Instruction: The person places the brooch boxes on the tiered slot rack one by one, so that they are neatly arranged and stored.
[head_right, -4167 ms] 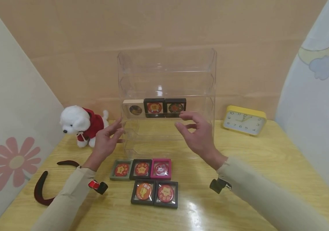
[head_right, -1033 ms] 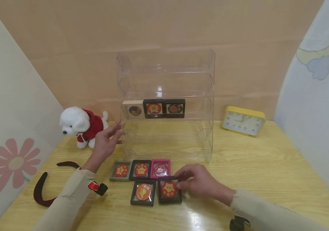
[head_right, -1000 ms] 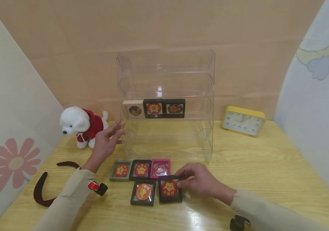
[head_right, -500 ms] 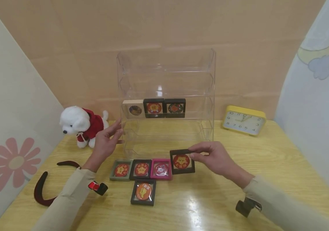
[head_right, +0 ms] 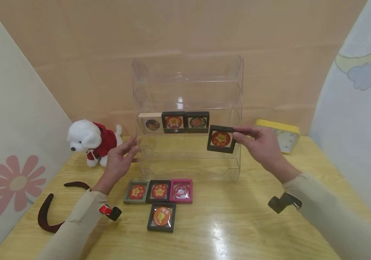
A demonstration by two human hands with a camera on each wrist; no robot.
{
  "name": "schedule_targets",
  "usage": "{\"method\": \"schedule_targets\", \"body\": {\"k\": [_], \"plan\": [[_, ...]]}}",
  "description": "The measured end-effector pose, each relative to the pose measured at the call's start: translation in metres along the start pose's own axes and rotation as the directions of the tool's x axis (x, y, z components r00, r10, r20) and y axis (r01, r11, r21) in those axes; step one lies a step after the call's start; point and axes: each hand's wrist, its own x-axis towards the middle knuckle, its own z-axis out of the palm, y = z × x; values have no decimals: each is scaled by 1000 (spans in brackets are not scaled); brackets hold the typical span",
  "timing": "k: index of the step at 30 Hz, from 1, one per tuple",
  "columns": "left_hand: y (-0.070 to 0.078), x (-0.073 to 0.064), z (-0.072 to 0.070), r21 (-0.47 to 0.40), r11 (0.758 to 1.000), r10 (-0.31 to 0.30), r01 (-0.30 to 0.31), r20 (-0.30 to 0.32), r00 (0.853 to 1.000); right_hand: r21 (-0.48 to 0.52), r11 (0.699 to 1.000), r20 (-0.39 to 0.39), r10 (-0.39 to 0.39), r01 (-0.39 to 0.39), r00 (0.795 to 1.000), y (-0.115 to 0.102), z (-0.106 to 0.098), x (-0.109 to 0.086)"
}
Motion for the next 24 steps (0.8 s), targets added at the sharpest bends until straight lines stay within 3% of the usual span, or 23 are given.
{"method": "schedule_targets", "body": {"k": [2, 10, 18, 24], "plan": [[-9, 1, 0, -9, 1000, -5, 5, -5, 1000, 9, 1000, -37, 2, -2, 999, -2, -1, 6], [-8, -1, 0, -15, 1000, 17, -17, -11, 1000, 94, 995, -180, -27, 44, 983, -12, -1, 32], [-7, -1, 1, -20, 1000, 24, -24, -10, 1000, 148, 987, -248, -19, 58, 968, -20, -3, 50], [8, -3, 1, -9, 1000, 10, -10, -3, 1000, 191, 980, -286, -4, 61, 958, -22, -1, 58]]}}
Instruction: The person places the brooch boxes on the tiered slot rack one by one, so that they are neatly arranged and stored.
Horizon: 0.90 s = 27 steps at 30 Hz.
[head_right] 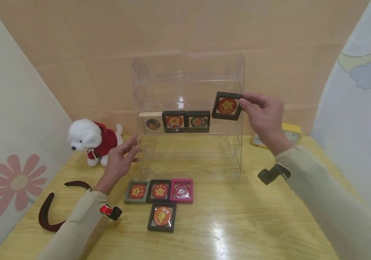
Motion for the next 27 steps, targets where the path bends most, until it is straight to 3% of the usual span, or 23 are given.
{"method": "schedule_targets", "body": {"k": [4, 6, 12, 18, 27], "plan": [[16, -3, 0, 4, 1000, 3, -3, 8, 1000, 30, 999, -8, -13, 13, 1000, 2, 4, 4], [16, -3, 0, 13, 1000, -3, 3, 12, 1000, 14, 1000, -8, -25, 25, 1000, 3, 4, 5], [-6, -1, -1, 0, 1000, -17, 17, 8, 1000, -133, 986, -13, -107, 104, 994, 8, 6, 7], [-15, 0, -1, -6, 1000, 9, -9, -8, 1000, -354, 919, 6, -181, 171, 983, 12, 8, 7], [-14, 1, -1, -12, 1000, -16, 16, -6, 1000, -405, 905, 2, -146, 134, 989, 15, 12, 6]]}}
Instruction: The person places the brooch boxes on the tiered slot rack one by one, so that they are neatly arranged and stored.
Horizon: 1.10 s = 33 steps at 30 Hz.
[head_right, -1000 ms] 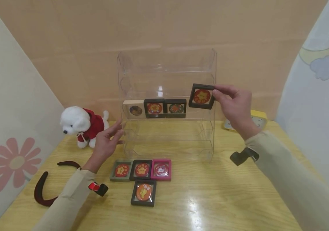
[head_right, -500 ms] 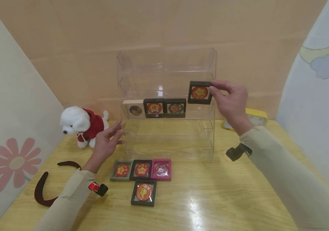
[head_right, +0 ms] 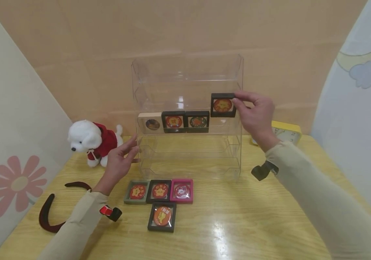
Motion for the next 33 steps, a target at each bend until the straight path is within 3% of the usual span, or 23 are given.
{"method": "schedule_targets", "body": {"k": [8, 19, 24, 27, 33], "plan": [[33, -5, 1, 27, 999, -21, 21, 14, 1000, -137, 988, 9, -70, 70, 998, 2, 2, -7], [32, -5, 0, 27, 1000, -4, 4, 12, 1000, -216, 938, -33, -284, 270, 958, 7, 10, -14], [30, -5, 0, 40, 999, -13, 12, 10, 1000, -278, 892, 5, -369, 356, 929, 9, 13, -15], [30, -6, -1, 49, 999, -15, 15, 16, 1000, -324, 850, 36, -428, 416, 903, 10, 13, -16], [31, -6, -1, 47, 999, -9, 9, 19, 1000, -411, 784, 108, -465, 465, 879, 11, 13, -15]]}}
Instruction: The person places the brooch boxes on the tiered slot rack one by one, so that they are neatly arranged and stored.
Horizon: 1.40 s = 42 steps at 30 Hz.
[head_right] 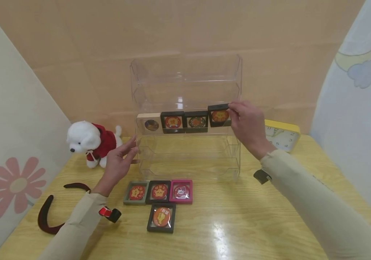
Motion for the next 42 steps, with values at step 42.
{"method": "schedule_targets", "body": {"k": [42], "plan": [[-35, 4, 2, -34, 999, 34, -34, -17, 999, -55, 995, 109, -80, 86, 991, -4, -4, -12]]}}
